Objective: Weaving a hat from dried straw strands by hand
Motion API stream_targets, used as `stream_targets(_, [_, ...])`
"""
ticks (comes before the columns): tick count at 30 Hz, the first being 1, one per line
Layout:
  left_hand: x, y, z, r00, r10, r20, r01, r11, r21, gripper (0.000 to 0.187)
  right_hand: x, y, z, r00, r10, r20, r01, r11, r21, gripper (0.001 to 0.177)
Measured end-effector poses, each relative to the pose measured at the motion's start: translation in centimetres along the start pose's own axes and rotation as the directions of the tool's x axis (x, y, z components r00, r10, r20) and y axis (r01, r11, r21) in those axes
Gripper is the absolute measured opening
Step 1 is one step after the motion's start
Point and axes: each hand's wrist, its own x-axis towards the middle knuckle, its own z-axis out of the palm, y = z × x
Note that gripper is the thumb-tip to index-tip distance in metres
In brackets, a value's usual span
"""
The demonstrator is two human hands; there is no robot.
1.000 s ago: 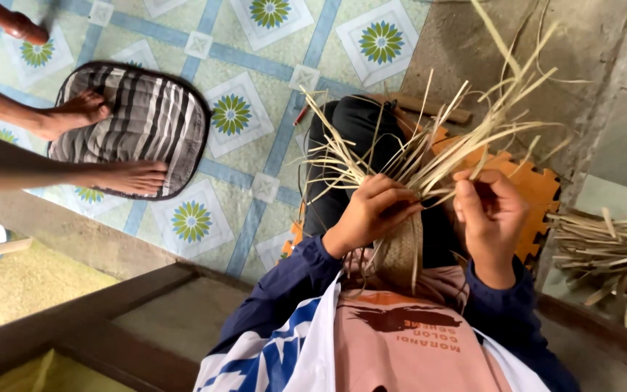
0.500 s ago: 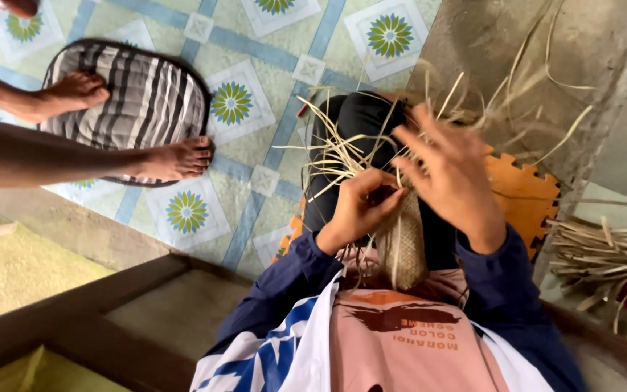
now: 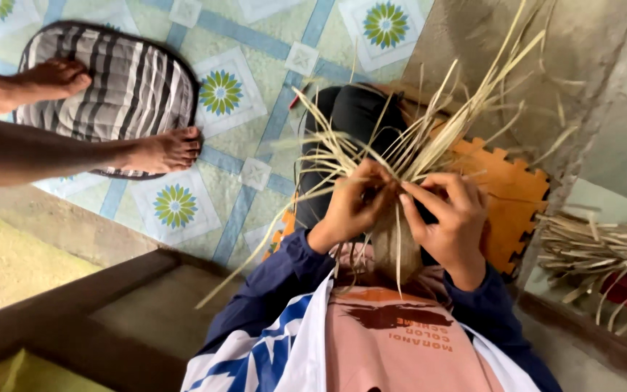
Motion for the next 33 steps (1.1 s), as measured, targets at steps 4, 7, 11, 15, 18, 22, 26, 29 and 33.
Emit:
stream_targets(4, [-0.2,-1.6,0.3,0.981,0.186,0.051,-0.192,0.923,0.334,0.027,-0.2,1.7,1.4,0.996,0.088,0.019,-0.089,0.996,0.019,0.020])
stream_targets(7, [0.3,-0.2,0.1,0.942,0.295,0.160,-0.335,0.799,0.499,0.032,0.0,2.0,1.3,0.996,0.089,0.031,-0.091,0.995,0.042,0.022])
stream_targets(11, [0.4,0.4,0.1,0.931,0.299,0.210,-0.366,0.748,0.554,0.033,-0.9,2.6,1.6,0.993,0.090,0.077,-0.096,0.992,0.085,0.019])
stream_targets(15, [0.3,0.1,0.5,0.950,0.271,0.152,-0.310,0.788,0.531,0.031,-1.6,3.2,2.2,0.987,0.135,0.082,-0.148,0.975,0.168,0.018])
stream_targets(18, [0.2,0.5,0.7,0.975,0.205,0.085,-0.220,0.849,0.480,0.029,-1.7,2.7,2.0,0.981,0.170,0.098,-0.188,0.954,0.233,0.016])
stream_targets(22, [0.6,0.5,0.7,0.972,0.231,0.040,-0.223,0.858,0.462,0.018,-2.2,3.0,2.5,0.974,0.198,0.107,-0.220,0.936,0.274,0.019])
stream_targets(26, [0.8,0.1,0.5,0.991,0.131,0.034,-0.130,0.845,0.519,0.027,-1.8,2.6,2.4,0.983,0.164,0.078,-0.178,0.951,0.254,0.013])
stream_targets(29, [0.7,-0.2,0.4,0.987,0.151,0.049,-0.149,0.775,0.615,0.015,-1.9,2.4,2.4,0.993,0.115,0.041,-0.121,0.967,0.223,0.012])
stream_targets(33, [0.8,-0.3,0.0,0.982,0.157,0.104,-0.188,0.826,0.532,0.019,-2.3,3.0,2.9,0.979,0.190,0.076,-0.204,0.918,0.340,0.013])
